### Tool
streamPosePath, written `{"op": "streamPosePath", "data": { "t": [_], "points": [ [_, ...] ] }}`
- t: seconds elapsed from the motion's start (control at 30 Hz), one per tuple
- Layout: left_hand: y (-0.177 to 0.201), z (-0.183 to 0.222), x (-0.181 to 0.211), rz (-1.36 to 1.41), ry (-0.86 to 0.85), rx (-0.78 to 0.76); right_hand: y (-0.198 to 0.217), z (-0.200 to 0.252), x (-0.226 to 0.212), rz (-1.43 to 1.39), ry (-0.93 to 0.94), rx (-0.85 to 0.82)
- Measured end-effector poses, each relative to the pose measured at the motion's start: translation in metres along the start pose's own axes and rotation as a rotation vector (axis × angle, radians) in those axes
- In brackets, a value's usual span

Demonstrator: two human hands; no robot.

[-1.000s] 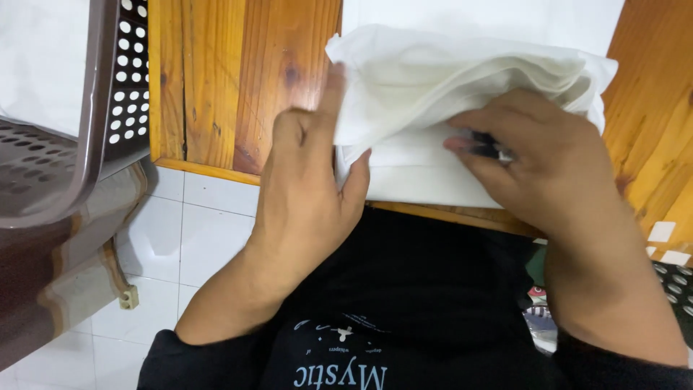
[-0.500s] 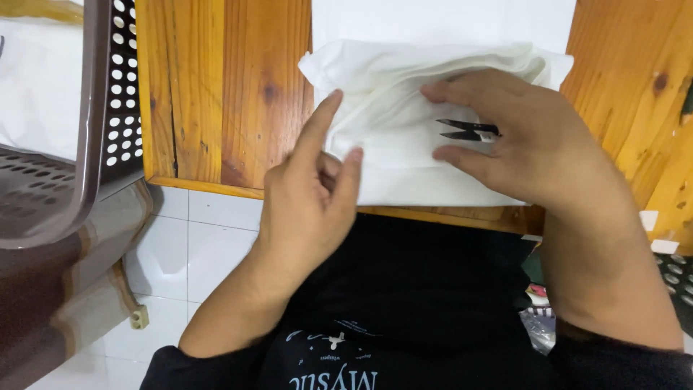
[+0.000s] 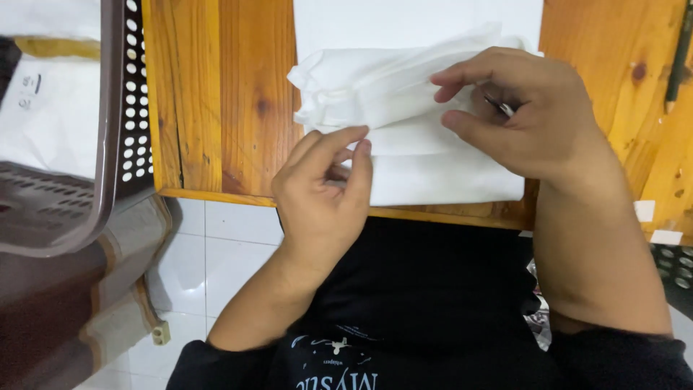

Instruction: Trimming loose threads from a white garment using thread snips on a wooden workbench.

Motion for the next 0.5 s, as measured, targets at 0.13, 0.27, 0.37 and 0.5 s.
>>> {"op": "streamPosePath", "data": {
  "t": [0.13,0.27,0.37,0.5],
  "points": [
    [-0.013,0.006,-0.008,0.326,0.185,0.004,-0.001,0.000,0.006,-0.004,0.146,-0.066],
    [-0.020,0.010,-0.011,0.504,0.262,0.006,-0.009,0.000,0.004,0.094,0.077,-0.066],
    [-0.025,0.014,-0.011,0.523,0.226,0.063,-0.016,0.002,0.001,0.124,0.129,-0.057],
    [-0.028,0.014,-0.009,0.554,0.228,0.119,-0.028,0.004,0.014,0.454,0.186,-0.050]
  ]
}}
Point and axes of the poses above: each hand's wrist, its own z-axis away from the middle knuckle, its own y-axis out of the back of the hand, x = y × z, the point moved 2 cm from there along -z, towards the middle knuckle, and after that the axes turned 13 degrees about -z, right-handed, at the moved point
